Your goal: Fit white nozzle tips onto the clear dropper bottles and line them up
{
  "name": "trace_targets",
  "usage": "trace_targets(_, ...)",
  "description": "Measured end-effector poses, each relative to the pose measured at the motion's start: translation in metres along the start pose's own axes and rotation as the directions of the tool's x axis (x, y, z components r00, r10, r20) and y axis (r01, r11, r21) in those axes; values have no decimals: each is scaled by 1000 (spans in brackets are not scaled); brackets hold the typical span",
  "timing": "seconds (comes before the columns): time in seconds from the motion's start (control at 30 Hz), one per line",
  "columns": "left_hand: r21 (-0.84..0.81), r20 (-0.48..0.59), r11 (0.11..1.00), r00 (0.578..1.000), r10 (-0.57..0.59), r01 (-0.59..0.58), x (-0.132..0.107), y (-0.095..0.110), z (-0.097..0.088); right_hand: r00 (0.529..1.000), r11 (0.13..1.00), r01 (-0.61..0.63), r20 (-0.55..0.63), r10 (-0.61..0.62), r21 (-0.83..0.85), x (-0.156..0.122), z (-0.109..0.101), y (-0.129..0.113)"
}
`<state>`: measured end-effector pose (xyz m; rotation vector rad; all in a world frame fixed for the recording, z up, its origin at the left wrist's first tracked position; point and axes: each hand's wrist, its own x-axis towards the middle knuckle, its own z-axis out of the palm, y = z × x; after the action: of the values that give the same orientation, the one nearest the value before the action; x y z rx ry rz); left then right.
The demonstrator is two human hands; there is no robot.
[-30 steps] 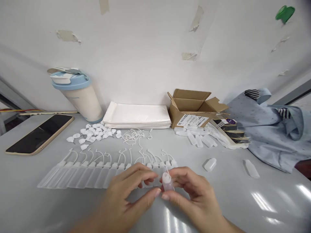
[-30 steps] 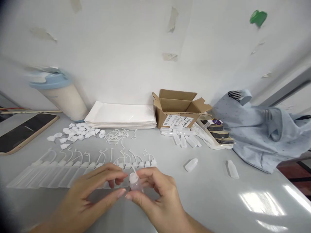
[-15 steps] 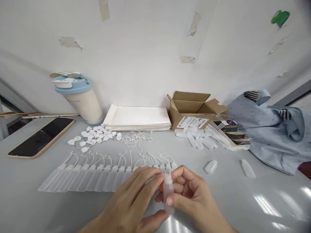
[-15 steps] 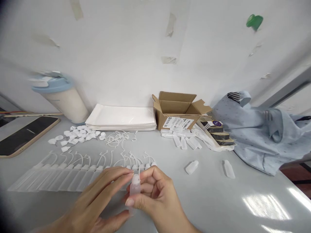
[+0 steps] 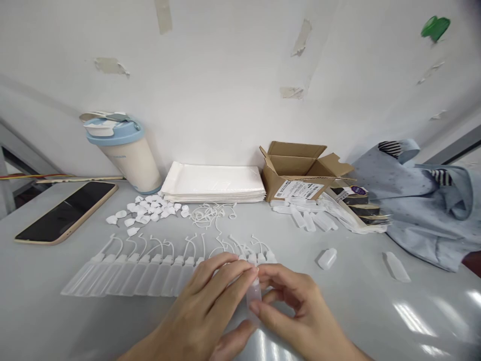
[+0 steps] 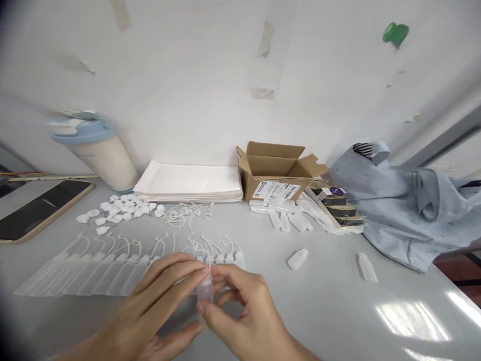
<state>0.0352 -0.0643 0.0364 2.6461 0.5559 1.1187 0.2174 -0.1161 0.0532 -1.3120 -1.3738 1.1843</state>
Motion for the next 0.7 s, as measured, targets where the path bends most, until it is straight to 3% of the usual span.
trace_targets(0.17, 30, 3, 991, 992, -129, 129, -1, -2, -3, 986, 972, -107, -144, 77, -207, 9, -34, -7)
trace_targets(0.33, 10, 1, 986, 986, -165, 165, -2, -2, -7, 975, 855, -210, -164, 148, -475, 20, -68, -9)
trace_targets(0.5, -14, 34, 989, 988, -148, 148, -3, -2, -10, 954, 774, -296, -140, 264, -559, 24, -71, 1)
trace_targets(0.7, -40, 56, 988, 987, -148, 151, -6, -4, -12, 946, 783, -317, -118, 303, -536, 25, -65, 8)
